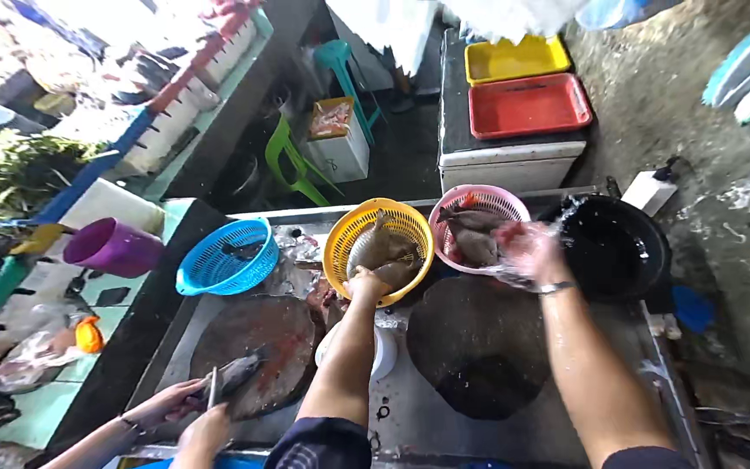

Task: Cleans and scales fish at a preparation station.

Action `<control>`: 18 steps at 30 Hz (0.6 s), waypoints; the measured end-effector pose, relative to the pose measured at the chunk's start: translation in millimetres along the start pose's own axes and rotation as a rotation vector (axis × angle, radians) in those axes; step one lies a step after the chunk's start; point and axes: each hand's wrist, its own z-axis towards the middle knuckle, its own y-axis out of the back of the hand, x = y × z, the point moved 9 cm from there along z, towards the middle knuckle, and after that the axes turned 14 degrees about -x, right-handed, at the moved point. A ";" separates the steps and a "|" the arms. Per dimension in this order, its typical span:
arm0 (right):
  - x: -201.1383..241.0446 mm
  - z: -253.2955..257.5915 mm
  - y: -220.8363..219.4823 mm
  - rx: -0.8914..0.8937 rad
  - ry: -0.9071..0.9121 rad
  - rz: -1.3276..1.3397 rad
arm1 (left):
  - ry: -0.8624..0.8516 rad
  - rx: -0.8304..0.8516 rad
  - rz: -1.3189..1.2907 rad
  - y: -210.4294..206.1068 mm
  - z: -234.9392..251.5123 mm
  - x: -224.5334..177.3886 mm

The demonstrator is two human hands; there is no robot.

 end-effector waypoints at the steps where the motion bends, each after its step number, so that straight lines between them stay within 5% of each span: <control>1: -14.1 -20.7 -40.9 0.160 0.054 -0.121 | 0.037 0.208 0.068 31.3 -8.8 -19.9; 2: -29.6 -36.5 -72.2 0.230 0.100 -0.250 | 0.055 0.309 0.065 49.1 -13.5 -33.2; 5: -49.1 -65.9 -117.5 0.079 0.394 -0.568 | -0.014 0.327 -0.060 56.8 -14.4 -51.0; 8: -116.7 -111.3 -98.3 0.016 0.785 -0.878 | -0.097 0.333 -0.125 57.0 -13.4 -51.5; 11: -250.6 -175.5 -60.8 0.419 0.737 -1.272 | -0.083 0.338 -0.212 72.5 -11.0 -55.2; 13: -303.1 -181.9 -41.6 0.694 0.651 -1.470 | -0.020 0.299 -0.355 90.8 -13.3 -56.2; 15: -282.4 -139.7 -20.4 0.604 0.699 -1.530 | 0.050 0.224 -0.608 109.2 -19.8 -66.6; 18: -191.9 -66.0 53.8 0.256 0.621 -1.655 | 0.117 0.153 -0.963 142.5 -63.6 -84.3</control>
